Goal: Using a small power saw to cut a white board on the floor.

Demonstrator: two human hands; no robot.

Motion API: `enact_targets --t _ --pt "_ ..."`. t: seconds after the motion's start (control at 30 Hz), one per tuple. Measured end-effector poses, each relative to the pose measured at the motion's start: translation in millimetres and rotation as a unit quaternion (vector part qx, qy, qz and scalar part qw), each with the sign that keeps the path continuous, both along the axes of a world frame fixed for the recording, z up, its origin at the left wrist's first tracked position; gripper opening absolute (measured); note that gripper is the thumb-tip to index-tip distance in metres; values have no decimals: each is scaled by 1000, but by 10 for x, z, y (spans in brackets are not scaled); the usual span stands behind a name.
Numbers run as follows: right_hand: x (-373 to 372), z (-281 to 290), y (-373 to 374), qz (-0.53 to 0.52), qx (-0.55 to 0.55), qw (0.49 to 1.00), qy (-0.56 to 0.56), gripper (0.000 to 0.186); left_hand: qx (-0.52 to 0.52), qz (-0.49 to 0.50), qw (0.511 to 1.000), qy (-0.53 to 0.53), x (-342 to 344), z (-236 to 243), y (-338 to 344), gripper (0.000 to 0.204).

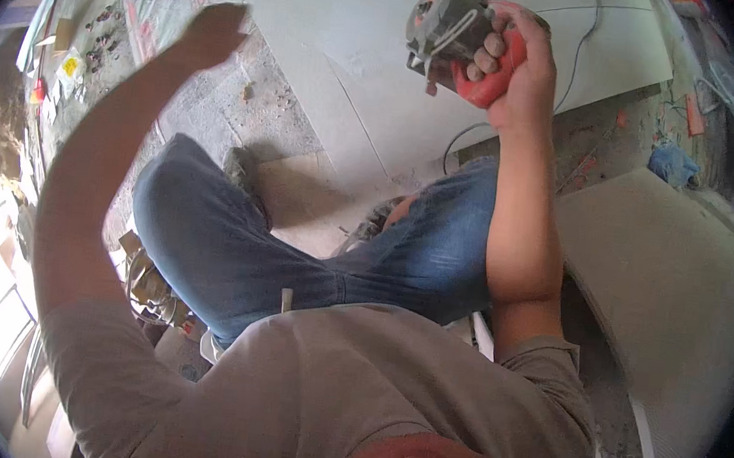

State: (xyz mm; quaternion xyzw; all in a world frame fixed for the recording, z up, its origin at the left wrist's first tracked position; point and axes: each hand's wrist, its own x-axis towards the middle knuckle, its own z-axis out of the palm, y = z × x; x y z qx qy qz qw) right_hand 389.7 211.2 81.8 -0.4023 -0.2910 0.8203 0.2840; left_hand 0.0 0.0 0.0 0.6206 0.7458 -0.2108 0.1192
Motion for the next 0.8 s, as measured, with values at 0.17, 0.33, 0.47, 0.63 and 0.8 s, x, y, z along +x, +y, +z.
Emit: enact_targets --t 0.17,0.33,0.47,0.63,0.8 --pt "99 9 -48 19 31 999 -38 29 111 -201 939 -257 1140 -1222 152 72" --pt "294 -227 118 50 4 996 -68 37 72 -218 958 -172 292 -1923 213 69" --pt "107 -292 -349 12 86 988 -129 44 131 258 957 -7 -1209 -2433 91 95" --pt "289 -650 -869 24 122 979 -164 48 16 481 786 -389 -789 -1937 -119 85" --pt "-97 -917 -1249 36 239 946 -215 46 -33 553 543 -631 3 -1959 -403 58"
